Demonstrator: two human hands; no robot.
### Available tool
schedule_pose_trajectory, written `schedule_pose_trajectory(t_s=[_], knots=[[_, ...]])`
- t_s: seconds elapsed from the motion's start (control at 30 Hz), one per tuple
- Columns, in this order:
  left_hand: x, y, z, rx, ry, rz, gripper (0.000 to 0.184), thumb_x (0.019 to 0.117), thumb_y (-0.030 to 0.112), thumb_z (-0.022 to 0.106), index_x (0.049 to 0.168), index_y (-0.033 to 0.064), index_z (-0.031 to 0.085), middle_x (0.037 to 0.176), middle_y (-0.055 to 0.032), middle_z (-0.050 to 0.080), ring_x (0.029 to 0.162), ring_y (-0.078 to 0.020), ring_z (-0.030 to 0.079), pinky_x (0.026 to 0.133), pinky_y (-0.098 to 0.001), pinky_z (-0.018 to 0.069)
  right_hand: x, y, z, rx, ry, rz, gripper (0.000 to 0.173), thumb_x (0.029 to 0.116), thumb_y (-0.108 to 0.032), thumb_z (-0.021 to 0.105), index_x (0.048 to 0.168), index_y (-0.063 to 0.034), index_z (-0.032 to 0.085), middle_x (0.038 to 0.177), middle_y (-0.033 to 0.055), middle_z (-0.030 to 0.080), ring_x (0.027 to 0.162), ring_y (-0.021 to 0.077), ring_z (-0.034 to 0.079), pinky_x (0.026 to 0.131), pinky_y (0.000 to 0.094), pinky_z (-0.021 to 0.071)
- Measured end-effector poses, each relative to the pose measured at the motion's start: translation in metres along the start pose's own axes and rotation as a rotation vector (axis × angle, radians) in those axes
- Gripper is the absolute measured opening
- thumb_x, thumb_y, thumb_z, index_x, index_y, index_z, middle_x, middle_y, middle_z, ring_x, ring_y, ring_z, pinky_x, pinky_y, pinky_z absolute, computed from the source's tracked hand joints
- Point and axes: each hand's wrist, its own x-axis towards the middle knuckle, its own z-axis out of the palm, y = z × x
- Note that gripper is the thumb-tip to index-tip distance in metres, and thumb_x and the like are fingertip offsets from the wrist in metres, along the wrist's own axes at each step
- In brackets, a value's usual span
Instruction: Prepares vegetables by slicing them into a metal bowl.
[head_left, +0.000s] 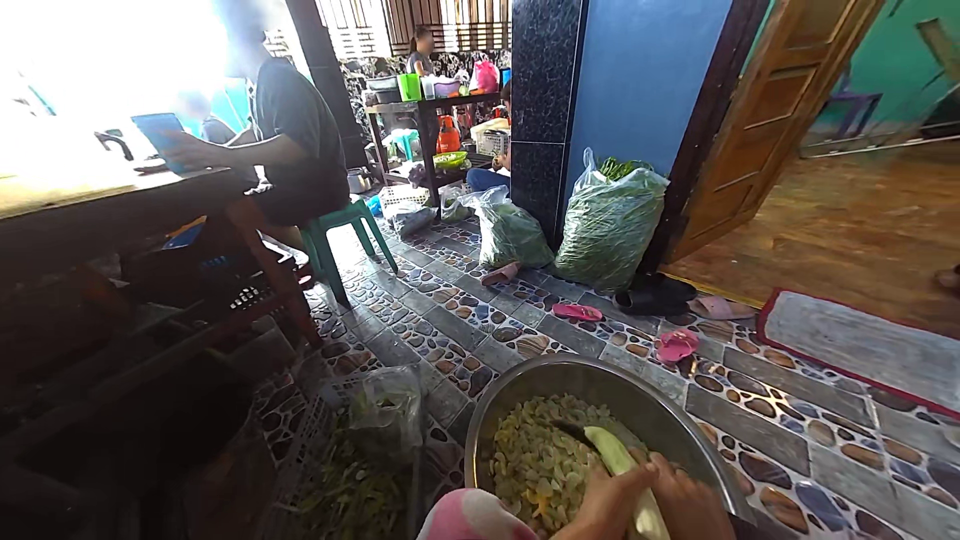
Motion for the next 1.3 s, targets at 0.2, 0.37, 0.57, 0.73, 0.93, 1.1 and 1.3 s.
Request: schedule_pose_trajectory(t_s=[0.2, 0.37, 0.57, 0.73, 0.93, 1.1, 1.3], knots=[[-0.014, 0.002, -0.019, 0.167, -0.052, -0.277, 0.033, 0.1001, 0.009, 0.057, 0.130, 0.0051, 0.043, 0.095, -0.0141, 0.066, 0.074, -0.0245, 0.069, 0.059, -0.0397, 0.0598, -0.009, 0.016, 0.028, -0.026, -0.197, -0.078, 0.037, 0.1001, -0.009, 0.057, 0.136, -0.0020, 0.062, 0.105, 0.0298, 0.070, 0.085, 0.0477, 0.072, 0.069, 0.0599, 0.0584], [-0.016, 0.015, -0.034, 0.342, -0.069, -0.321, 0.033, 0.0974, 0.009, 0.060, 0.127, 0.0088, 0.044, 0.083, -0.0061, 0.059, 0.057, -0.0140, 0.058, 0.050, -0.0295, 0.0528, -0.002, 0.008, 0.048, 0.017, -0.193, -0.009, 0.030, 0.1052, -0.011, 0.047, 0.128, -0.0044, 0.065, 0.094, 0.0245, 0.073, 0.082, 0.0441, 0.074, 0.068, 0.0570, 0.0590], [-0.042, 0.034, -0.046, 0.513, -0.352, -0.350, 0.035, 0.0987, 0.015, 0.059, 0.132, 0.0095, 0.048, 0.085, -0.0050, 0.063, 0.060, -0.0143, 0.061, 0.053, -0.0322, 0.0561, 0.028, 0.064, 0.060, 0.227, -0.483, 0.438, 0.042, 0.1062, -0.014, 0.045, 0.145, 0.0008, 0.048, 0.121, 0.0312, 0.067, 0.115, 0.0501, 0.065, 0.094, 0.0665, 0.0520], [-0.025, 0.031, -0.050, 1.346, -0.077, -0.170, 0.065, 0.0948, 0.018, 0.066, 0.150, 0.0032, 0.035, 0.121, -0.0241, 0.066, 0.103, -0.0394, 0.069, 0.085, -0.0605, 0.0562, 0.023, 0.046, 0.020, 0.915, -0.373, 0.395, 0.054, 0.1071, -0.052, 0.046, 0.124, -0.0043, 0.066, 0.077, 0.0074, 0.062, 0.058, 0.0187, 0.055, 0.055, 0.0385, 0.0486], [-0.015, 0.010, -0.041, 1.616, -0.031, -0.166, 0.067, 0.0927, 0.022, 0.072, 0.148, 0.0077, 0.037, 0.121, -0.0249, 0.066, 0.110, -0.0465, 0.067, 0.088, -0.0677, 0.0527, 0.012, 0.024, 0.035, 1.156, -0.493, 0.323, 0.056, 0.0831, -0.048, 0.082, 0.120, -0.0085, 0.066, 0.074, 0.0002, 0.063, 0.053, 0.0099, 0.054, 0.050, 0.0308, 0.0479], [0.007, 0.013, -0.059, 1.107, -0.229, -0.170, 0.078, 0.0811, 0.025, 0.086, 0.142, 0.0012, 0.045, 0.121, -0.0215, 0.065, 0.103, -0.0311, 0.068, 0.091, -0.0515, 0.0567, 0.004, 0.027, 0.034, 1.315, -0.398, 0.316, 0.049, 0.0856, -0.039, 0.078, 0.123, -0.0106, 0.065, 0.080, -0.0018, 0.066, 0.051, 0.0068, 0.054, 0.047, 0.0276, 0.0485], [0.022, 0.021, -0.070, 0.964, -0.058, -0.301, 0.037, 0.0897, 0.014, 0.070, 0.122, 0.0024, 0.057, 0.090, -0.0079, 0.065, 0.069, -0.0164, 0.064, 0.065, -0.0375, 0.0577, -0.004, 0.021, 0.042, 0.762, -0.272, 0.131, 0.046, 0.1077, -0.029, 0.048, 0.138, 0.0057, 0.052, 0.115, 0.0258, 0.066, 0.100, 0.0387, 0.068, 0.090, 0.0557, 0.0549]])
